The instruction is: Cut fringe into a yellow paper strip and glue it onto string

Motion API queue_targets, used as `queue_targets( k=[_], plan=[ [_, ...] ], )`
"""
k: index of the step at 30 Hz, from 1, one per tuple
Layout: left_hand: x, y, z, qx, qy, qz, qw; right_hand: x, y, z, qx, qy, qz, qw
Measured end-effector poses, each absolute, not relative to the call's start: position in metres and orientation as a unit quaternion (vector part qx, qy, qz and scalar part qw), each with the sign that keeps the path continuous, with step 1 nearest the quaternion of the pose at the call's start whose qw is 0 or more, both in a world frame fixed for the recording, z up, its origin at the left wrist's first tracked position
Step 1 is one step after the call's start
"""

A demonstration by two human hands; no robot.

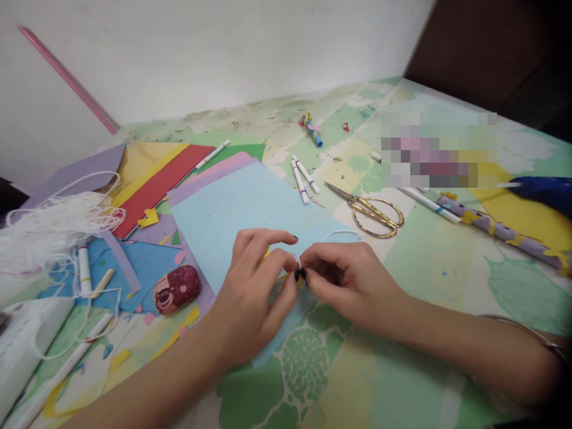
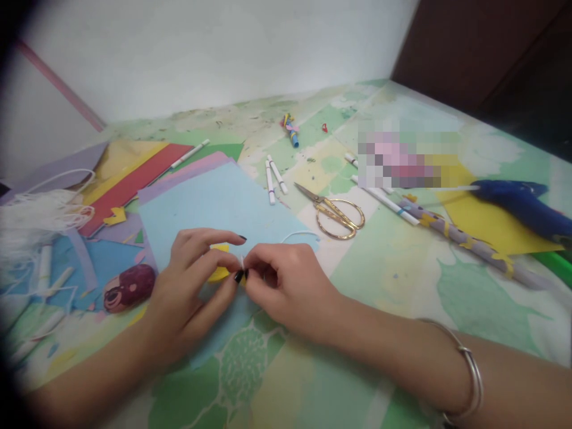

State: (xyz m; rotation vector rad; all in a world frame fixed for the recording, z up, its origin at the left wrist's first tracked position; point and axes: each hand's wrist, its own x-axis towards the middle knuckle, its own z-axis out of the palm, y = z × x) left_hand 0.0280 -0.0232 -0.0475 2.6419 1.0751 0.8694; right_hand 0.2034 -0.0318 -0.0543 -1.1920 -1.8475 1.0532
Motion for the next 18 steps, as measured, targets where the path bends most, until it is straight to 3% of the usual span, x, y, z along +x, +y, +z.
queue_targets(
  k=[9,18],
  plan=[
    [0.027,-0.018,-0.046,0.830,0.418,0.311,0.197,0.208,-0.021,-0.049,-0.410,-0.580,0.596,0.376],
    [0.025,-0.020,-0.045,0.825,0.413,0.316,0.222,0.208,-0.022,-0.052,-0.427,-0.613,0.559,0.360]
  ],
)
